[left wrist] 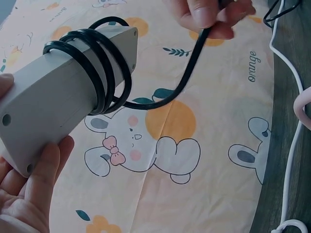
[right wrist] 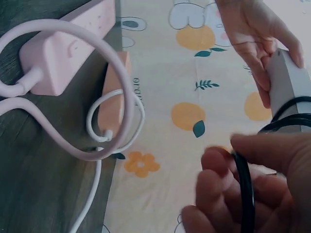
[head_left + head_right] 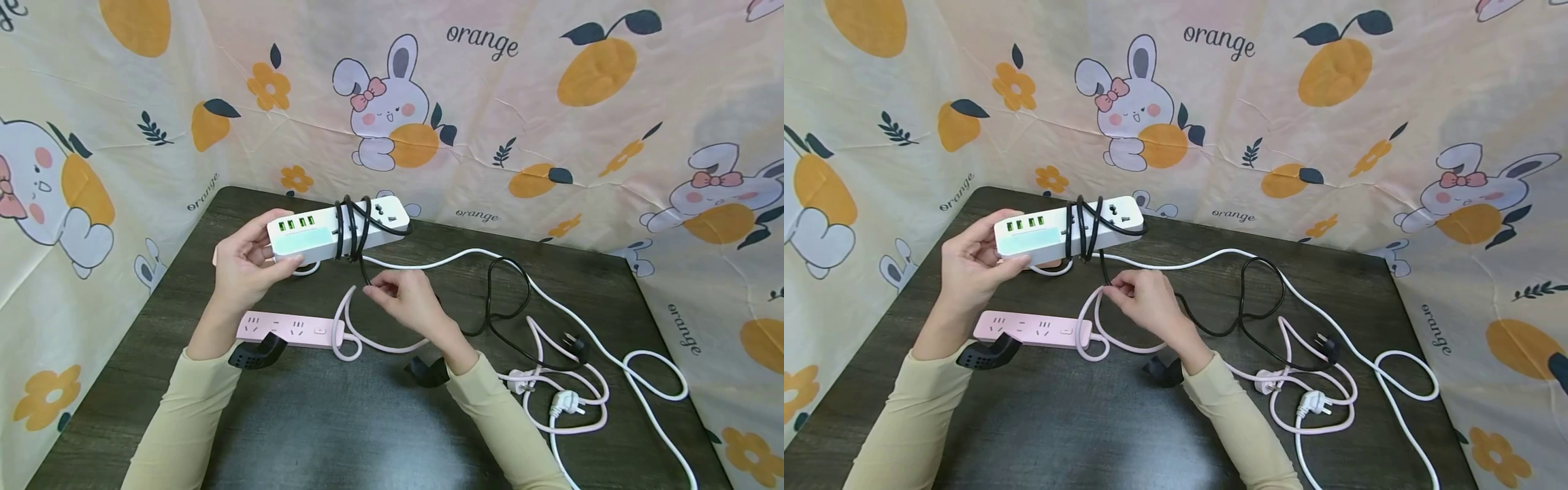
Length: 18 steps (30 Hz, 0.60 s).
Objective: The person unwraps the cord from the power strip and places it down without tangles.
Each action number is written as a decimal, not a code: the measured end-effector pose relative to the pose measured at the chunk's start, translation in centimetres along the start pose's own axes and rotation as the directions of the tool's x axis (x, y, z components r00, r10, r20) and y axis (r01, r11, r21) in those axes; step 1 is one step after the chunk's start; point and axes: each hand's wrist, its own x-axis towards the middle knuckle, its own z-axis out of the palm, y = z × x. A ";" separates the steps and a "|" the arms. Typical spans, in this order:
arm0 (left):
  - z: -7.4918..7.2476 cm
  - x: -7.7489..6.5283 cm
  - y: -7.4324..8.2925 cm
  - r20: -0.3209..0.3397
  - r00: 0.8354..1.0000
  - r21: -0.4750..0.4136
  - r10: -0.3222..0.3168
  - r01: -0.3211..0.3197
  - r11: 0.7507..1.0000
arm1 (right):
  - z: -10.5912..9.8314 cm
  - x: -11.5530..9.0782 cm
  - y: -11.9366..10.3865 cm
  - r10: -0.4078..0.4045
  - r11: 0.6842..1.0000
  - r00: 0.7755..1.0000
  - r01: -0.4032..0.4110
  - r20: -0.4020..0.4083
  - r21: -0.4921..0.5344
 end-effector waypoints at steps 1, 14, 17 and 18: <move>0.0 0.0 0.0 0.002 1.000 0.001 0.000 0.000 1.000 | -0.2 0.1 0.0 0.007 1.000 1.000 -0.006 -0.024 0.018; -0.6 0.0 0.1 0.010 1.000 0.016 0.009 -0.009 1.000 | -5.1 -0.5 2.5 -0.112 0.883 0.907 0.279 -0.407 0.378; -0.6 0.0 0.0 -0.003 1.000 0.022 0.017 -0.017 1.000 | -5.5 -1.2 3.4 -0.230 0.865 0.921 0.341 -0.314 0.368; -0.7 0.0 0.0 -0.009 1.000 0.023 0.022 -0.022 0.999 | -5.6 -1.4 3.7 -0.268 0.862 0.924 0.356 -0.273 0.360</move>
